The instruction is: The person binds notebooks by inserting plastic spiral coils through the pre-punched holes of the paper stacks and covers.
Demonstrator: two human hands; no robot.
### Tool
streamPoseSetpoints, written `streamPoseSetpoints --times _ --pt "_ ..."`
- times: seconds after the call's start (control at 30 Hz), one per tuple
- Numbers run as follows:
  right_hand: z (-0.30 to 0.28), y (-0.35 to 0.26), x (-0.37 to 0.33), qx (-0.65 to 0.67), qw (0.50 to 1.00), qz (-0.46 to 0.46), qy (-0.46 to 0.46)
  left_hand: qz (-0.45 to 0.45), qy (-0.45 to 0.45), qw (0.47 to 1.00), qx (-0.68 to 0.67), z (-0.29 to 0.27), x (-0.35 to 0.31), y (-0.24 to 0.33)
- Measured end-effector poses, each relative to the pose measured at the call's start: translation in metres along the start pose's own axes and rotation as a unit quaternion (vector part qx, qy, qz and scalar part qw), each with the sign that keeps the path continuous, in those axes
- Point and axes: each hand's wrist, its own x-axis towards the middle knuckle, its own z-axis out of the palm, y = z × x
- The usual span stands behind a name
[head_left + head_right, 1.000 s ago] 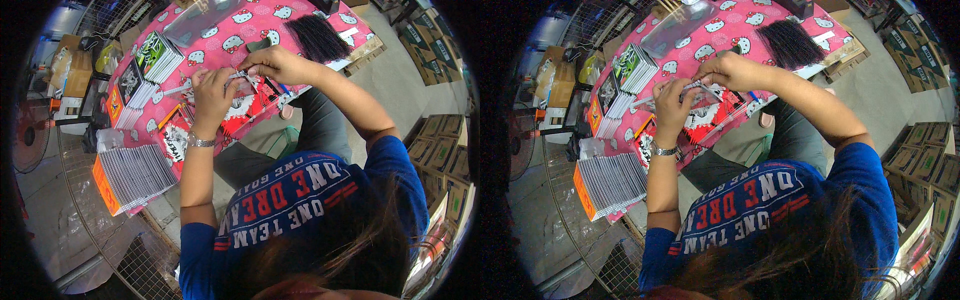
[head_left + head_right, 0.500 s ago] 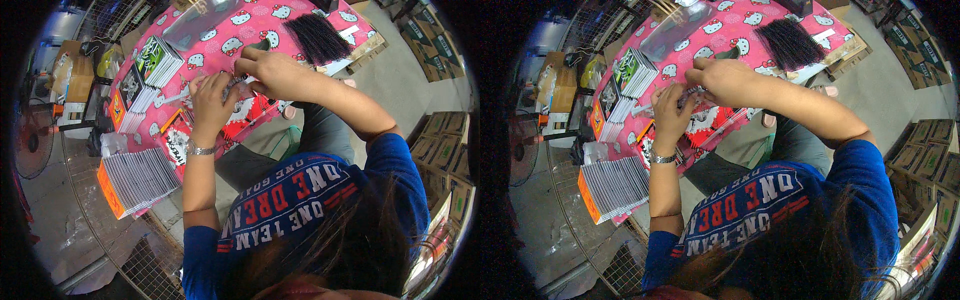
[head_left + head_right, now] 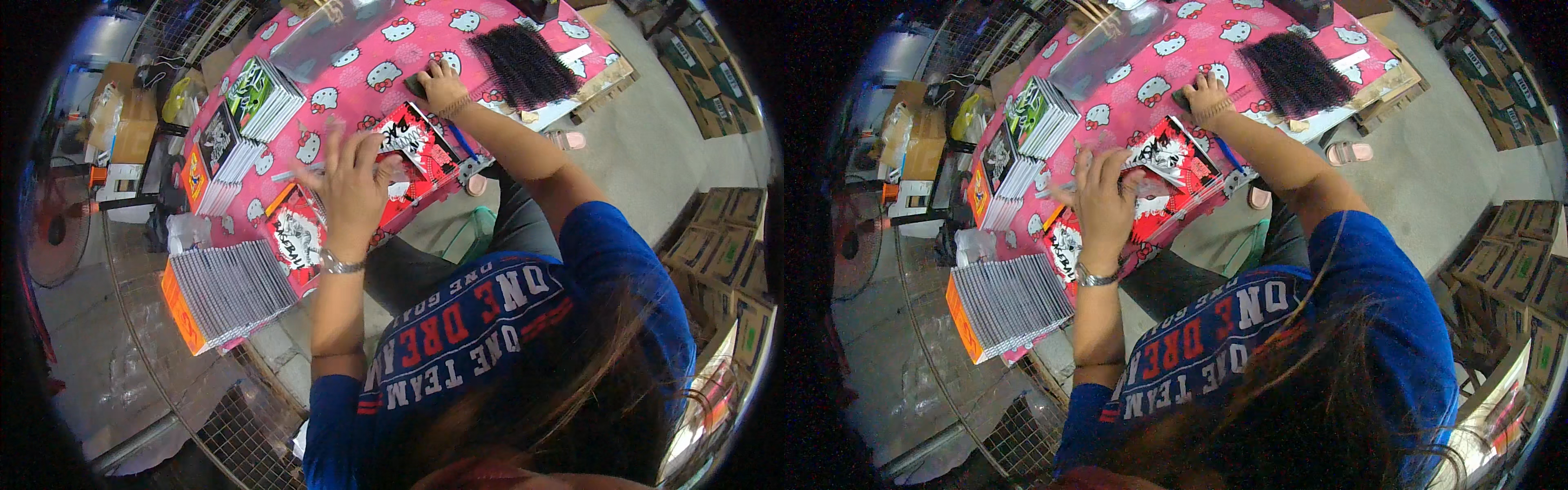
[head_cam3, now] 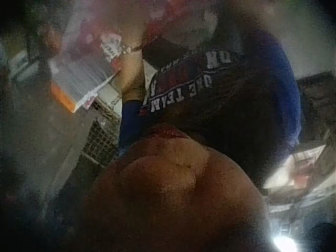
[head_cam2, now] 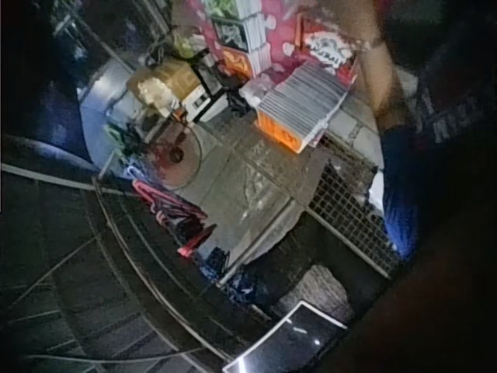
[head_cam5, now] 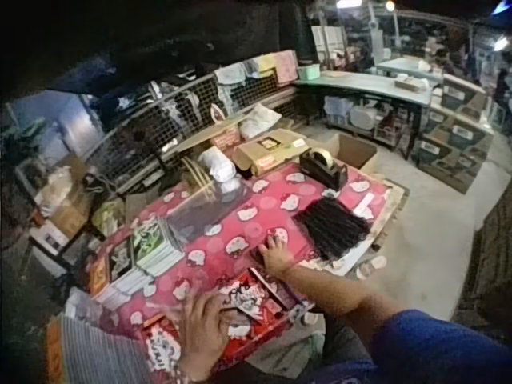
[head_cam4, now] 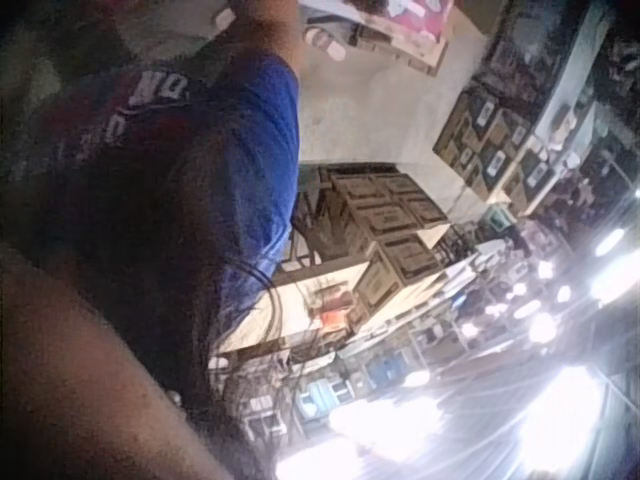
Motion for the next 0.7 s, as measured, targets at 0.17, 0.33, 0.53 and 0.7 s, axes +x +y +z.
streamPoseSetpoints --times 0.17,0.33,0.53,0.7 --pt "-0.091 -0.019 0.04 0.32 0.916 0.008 -0.244 -0.128 0.14 0.981 -0.044 0.014 -0.036 -0.016" --pt "-0.19 -0.018 0.012 0.744 0.5 -0.166 -0.412 -0.042 0.108 0.989 -0.086 0.011 -0.014 -0.011" --pt "-0.192 -0.008 0.006 0.707 0.562 -0.143 -0.405 -0.026 0.111 0.991 -0.074 0.017 -0.001 -0.003" --pt "-0.192 -0.015 0.015 0.719 0.528 -0.192 -0.409 -0.025 0.097 0.99 -0.102 0.017 -0.003 -0.007"
